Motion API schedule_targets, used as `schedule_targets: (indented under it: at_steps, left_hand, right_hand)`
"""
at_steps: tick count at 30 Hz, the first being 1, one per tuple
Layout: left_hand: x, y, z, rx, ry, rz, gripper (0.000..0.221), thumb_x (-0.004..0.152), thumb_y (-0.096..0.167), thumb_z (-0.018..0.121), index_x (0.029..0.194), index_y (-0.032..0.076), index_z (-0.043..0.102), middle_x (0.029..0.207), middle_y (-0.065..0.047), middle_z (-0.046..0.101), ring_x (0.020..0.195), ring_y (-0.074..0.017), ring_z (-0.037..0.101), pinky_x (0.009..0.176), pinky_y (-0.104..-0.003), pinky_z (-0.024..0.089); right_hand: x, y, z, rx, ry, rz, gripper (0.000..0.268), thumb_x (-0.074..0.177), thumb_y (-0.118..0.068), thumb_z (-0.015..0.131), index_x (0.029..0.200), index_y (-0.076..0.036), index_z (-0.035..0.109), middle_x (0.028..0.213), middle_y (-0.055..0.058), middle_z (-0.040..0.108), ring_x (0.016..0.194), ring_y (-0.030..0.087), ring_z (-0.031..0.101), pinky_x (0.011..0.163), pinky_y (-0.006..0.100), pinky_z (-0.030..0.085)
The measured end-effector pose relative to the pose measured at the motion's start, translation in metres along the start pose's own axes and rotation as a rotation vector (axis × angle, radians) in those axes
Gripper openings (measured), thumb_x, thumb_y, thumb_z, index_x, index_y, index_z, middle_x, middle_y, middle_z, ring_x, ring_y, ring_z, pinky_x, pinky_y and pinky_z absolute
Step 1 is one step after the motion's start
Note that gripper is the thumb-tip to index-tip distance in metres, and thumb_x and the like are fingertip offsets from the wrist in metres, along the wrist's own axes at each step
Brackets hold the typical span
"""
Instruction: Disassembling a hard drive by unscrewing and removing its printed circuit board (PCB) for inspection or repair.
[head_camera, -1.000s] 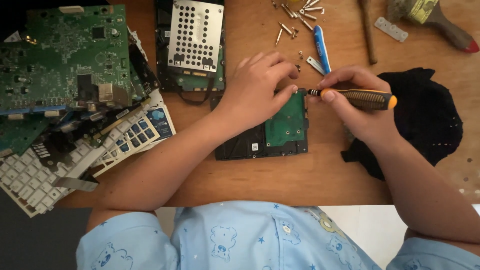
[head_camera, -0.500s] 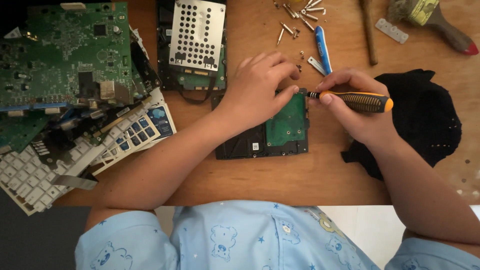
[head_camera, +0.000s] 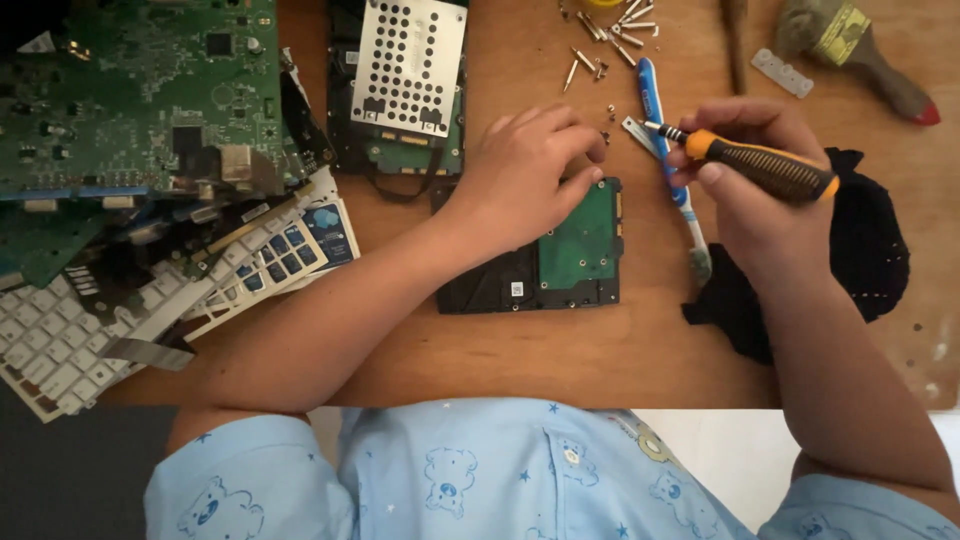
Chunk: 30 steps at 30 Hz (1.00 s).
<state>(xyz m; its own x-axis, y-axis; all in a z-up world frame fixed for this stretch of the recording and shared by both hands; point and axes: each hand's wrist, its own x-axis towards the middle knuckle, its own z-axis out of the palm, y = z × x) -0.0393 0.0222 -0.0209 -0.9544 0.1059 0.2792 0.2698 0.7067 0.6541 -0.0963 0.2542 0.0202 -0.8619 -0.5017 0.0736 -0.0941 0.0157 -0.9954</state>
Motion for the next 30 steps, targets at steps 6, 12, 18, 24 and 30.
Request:
schedule_targets:
  at_steps: [6,12,18,24,30]
  left_hand:
    - [0.002,-0.003,-0.009,0.004,-0.161,-0.057,0.026,0.092,0.036,0.065,0.107,0.017,0.072,0.103,0.001,0.068,0.105,-0.0251,0.062,0.089,-0.049,0.045]
    - [0.007,-0.001,-0.017,-0.075,-0.252,-0.168,0.015,0.086,0.032,0.069,0.095,0.02,0.073,0.092,0.001,0.069,0.095,-0.0282,0.064,0.077,-0.046,0.047]
    - [0.006,0.001,-0.02,-0.106,-0.299,-0.234,0.013,0.088,0.033,0.068,0.096,0.024,0.072,0.094,0.002,0.069,0.092,-0.026,0.068,0.071,-0.045,0.048]
    - [0.007,-0.001,-0.02,-0.108,-0.307,-0.229,0.013,0.089,0.033,0.068,0.097,0.022,0.071,0.094,0.002,0.068,0.095,-0.0256,0.066,0.072,-0.047,0.048]
    - [0.008,0.003,-0.039,-0.217,-0.356,-0.206,0.018,0.094,0.027,0.063,0.102,0.013,0.072,0.099,-0.008,0.068,0.104,-0.0349,0.069,0.087,-0.053,0.054]
  right_hand:
    - [0.001,-0.011,0.007,-0.149,0.123,-0.079,0.033,0.108,-0.006,0.065,0.132,-0.001,0.043,0.117,0.028,0.067,0.084,0.028,0.068,0.079,0.033,0.062]
    - [-0.002,-0.034,0.025,-0.356,-0.062,-0.137,0.018,0.106,0.001,0.064,0.117,0.005,0.051,0.11,0.021,0.064,0.094,0.024,0.065,0.084,0.031,0.058]
    - [0.008,-0.012,0.028,-0.426,-0.07,-0.295,0.016,0.107,-0.004,0.063,0.113,0.002,0.05,0.105,0.019,0.063,0.099,0.027,0.066,0.096,0.037,0.055]
    - [0.002,0.001,0.031,-0.446,-0.047,-0.339,0.016,0.105,0.0,0.064,0.11,0.004,0.05,0.103,0.018,0.06,0.099,0.03,0.068,0.093,0.039,0.059]
    - [0.01,0.024,0.016,-0.415,-0.085,-0.426,0.018,0.102,0.002,0.07,0.103,0.008,0.053,0.1,0.023,0.064,0.094,0.034,0.069,0.085,0.038,0.051]
